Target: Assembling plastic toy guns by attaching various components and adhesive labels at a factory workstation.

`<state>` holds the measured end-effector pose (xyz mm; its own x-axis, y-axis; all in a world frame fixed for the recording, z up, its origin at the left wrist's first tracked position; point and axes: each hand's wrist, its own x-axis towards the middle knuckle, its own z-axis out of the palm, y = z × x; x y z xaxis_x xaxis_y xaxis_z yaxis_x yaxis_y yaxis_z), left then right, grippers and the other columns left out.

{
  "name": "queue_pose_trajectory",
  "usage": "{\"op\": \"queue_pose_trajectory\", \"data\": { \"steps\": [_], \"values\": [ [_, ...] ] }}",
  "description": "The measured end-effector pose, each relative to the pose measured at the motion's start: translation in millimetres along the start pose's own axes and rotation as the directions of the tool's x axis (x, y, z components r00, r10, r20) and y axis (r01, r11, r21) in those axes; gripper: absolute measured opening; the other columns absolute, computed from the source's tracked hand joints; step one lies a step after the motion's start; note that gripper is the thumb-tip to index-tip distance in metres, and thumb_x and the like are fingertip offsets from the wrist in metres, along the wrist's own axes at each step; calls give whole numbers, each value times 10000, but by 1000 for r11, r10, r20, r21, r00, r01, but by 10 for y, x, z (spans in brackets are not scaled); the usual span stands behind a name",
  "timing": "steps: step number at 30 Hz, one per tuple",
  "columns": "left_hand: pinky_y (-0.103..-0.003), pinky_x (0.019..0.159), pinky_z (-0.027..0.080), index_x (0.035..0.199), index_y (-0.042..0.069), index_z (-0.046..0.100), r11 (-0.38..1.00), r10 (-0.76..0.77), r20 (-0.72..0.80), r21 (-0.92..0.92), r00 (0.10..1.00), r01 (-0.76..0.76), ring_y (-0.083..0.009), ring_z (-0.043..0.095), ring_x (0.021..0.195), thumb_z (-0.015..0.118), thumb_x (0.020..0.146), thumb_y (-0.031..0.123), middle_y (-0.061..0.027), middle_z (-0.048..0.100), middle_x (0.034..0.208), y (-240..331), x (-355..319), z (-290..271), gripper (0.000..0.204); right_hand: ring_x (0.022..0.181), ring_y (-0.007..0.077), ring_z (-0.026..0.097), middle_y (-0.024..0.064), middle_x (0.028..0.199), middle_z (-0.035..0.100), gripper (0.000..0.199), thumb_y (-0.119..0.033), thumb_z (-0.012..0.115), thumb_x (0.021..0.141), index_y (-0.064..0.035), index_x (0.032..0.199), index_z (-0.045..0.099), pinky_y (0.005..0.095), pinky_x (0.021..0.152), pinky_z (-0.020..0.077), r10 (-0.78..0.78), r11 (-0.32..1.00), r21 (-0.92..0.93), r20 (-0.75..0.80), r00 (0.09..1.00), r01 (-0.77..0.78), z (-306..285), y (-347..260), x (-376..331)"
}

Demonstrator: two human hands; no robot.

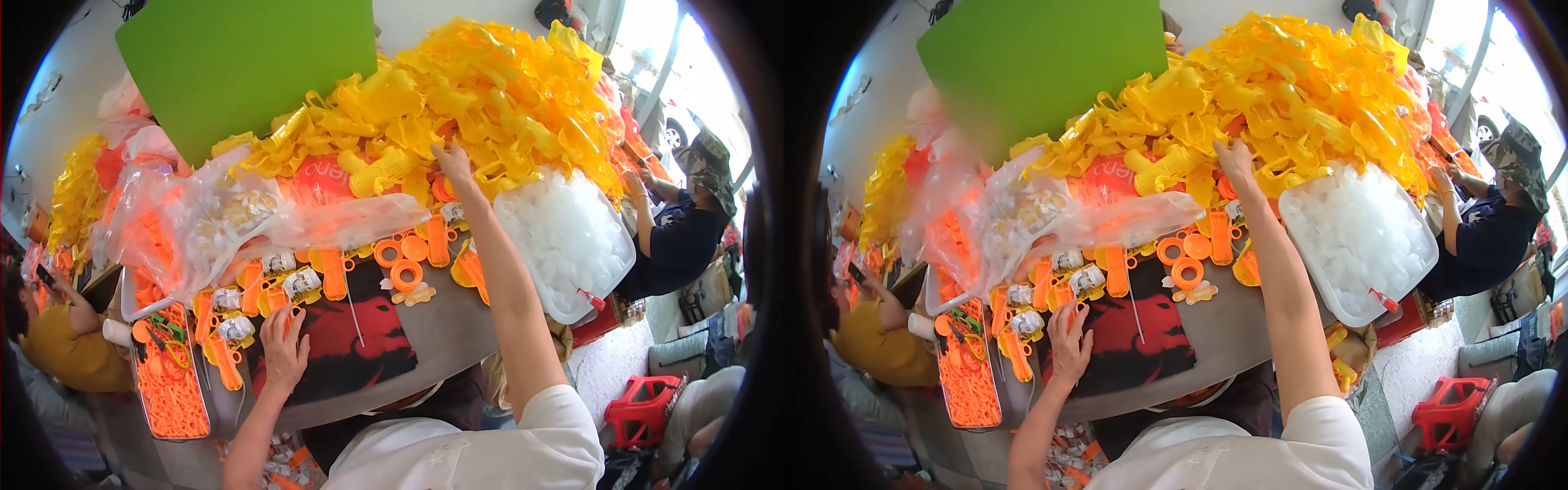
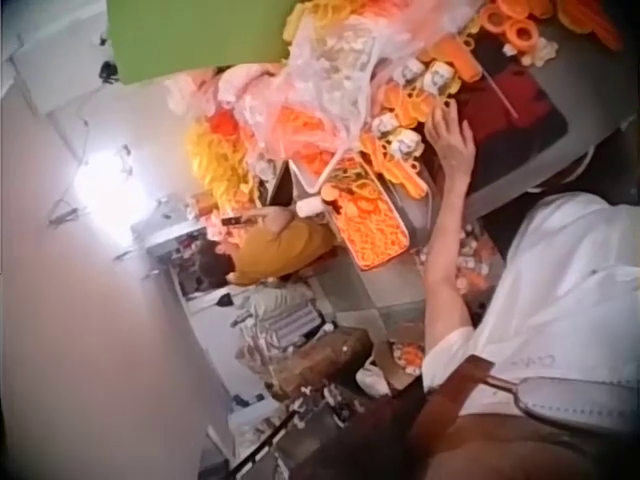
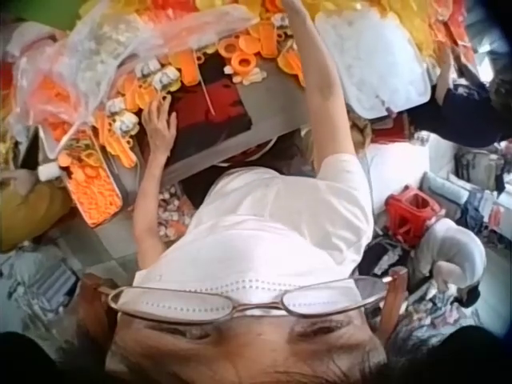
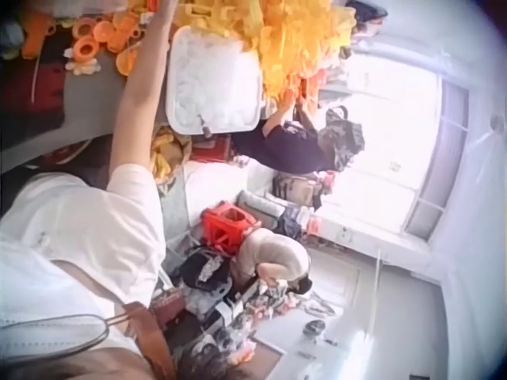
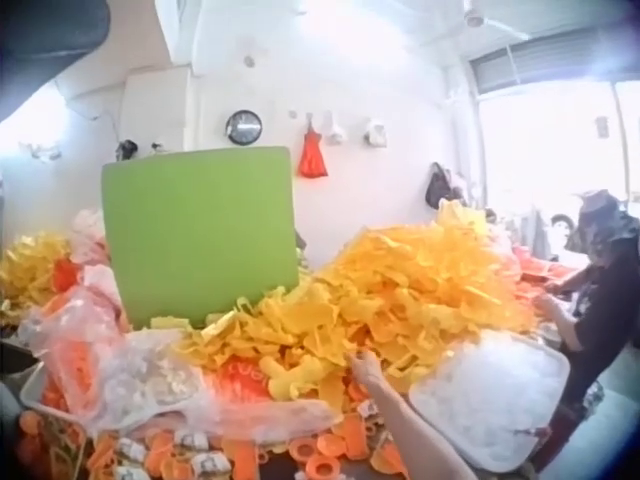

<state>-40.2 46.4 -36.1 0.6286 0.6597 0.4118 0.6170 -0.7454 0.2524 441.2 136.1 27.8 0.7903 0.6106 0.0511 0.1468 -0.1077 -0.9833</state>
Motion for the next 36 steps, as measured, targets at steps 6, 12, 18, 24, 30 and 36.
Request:
{"op": "queue_pose_trajectory", "data": {
  "steps": [6,12,18,24,30,36],
  "values": [
    [-481,1131,284,1352,68,564,1000,-18,6,5,1000,18,-366,387,1341,659,848,128,-155,450,1433,-7,0,-17,516,665,319,638,197,747,657,314,-230,658,828,14,1025,682,406,672,494,-480,855,-255,-55,876,452,239,-426,-90],
    [-486,1129,286,1349,67,564,1000,-2,4,17,1000,2,-367,387,1336,644,858,142,-157,446,1437,-10,33,13,503,585,233,510,152,649,546,241,-218,647,859,16,910,619,366,605,449,-619,768,-266,-72,782,583,-12,-474,64],
    [-485,1129,290,1344,64,566,1000,-8,0,4,1000,8,-360,389,1334,643,853,135,-152,445,1438,-22,7,-5,502,664,284,558,156,735,588,224,-183,626,859,10,972,636,380,661,467,-530,823,-292,-85,844,487,-46,-241,34],
    [-482,1126,299,1337,64,570,1000,5,-11,2,1000,-4,-354,393,1332,652,840,117,-147,444,1440,-4,6,-2,506,1028,322,588,133,986,671,202,-174,647,863,-26,993,691,429,925,423,-746,652,-553,-342,572,519,77,-154,23],
    [-476,1120,308,1335,65,573,1000,1,-12,3,1000,-1,-351,396,1330,658,830,99,-145,449,1430,14,38,-23,513,1131,294,513,100,1048,654,216,-244,726,834,-62,946,693,456,968,347,-732,269,-728,272,625,631,305,-115,-336],
    [-475,1116,313,1332,65,575,1000,-2,-21,13,1000,2,-350,397,1333,660,825,96,-143,455,1427,7,42,-8,514,1069,285,544,101,953,641,279,-249,785,781,-37,914,662,406,894,405,-509,626,-369,474,719,687,571,-885,-576]
  ]
}}
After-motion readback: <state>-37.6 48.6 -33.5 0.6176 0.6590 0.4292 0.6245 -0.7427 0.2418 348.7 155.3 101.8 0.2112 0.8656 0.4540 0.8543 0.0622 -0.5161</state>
